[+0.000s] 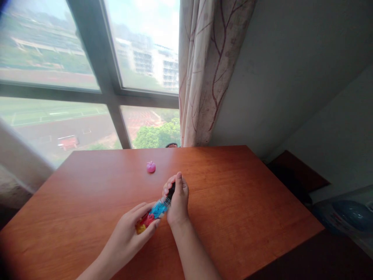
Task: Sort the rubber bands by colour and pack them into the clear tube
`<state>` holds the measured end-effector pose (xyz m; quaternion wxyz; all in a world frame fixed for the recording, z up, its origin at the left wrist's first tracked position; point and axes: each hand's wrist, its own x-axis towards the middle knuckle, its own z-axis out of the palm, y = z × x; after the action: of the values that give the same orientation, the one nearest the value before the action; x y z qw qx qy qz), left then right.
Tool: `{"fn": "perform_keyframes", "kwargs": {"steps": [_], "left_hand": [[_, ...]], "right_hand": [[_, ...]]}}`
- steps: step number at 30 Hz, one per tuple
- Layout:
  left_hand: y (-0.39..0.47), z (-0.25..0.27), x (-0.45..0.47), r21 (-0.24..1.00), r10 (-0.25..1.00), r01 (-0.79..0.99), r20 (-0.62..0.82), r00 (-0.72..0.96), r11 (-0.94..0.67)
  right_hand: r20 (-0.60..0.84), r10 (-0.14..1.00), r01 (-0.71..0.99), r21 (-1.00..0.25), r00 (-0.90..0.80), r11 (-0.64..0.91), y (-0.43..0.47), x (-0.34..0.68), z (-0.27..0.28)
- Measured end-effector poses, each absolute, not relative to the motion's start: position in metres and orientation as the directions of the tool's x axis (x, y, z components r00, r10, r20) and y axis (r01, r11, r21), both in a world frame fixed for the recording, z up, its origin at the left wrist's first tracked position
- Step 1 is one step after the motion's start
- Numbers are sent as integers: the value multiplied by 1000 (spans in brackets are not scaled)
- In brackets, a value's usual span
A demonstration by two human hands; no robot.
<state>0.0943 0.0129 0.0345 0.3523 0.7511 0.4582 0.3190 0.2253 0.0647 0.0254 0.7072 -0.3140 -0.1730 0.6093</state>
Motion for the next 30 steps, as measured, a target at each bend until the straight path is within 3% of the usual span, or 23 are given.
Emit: {"fn": "perform_keyframes", "kwargs": {"steps": [12, 20, 30], "left_hand": [[14, 29, 97, 862, 928, 401, 181, 327, -309], [15, 29, 96, 851, 917, 407, 190, 351, -331], [15, 32, 93, 829, 895, 439, 152, 419, -346]], "right_hand": [[-101, 962, -758, -639, 253, 132, 62, 217, 30], [-158, 969, -837, -542, 192, 77, 64, 225, 35], [-106, 967, -710, -698, 231, 93, 64, 224, 32]]}}
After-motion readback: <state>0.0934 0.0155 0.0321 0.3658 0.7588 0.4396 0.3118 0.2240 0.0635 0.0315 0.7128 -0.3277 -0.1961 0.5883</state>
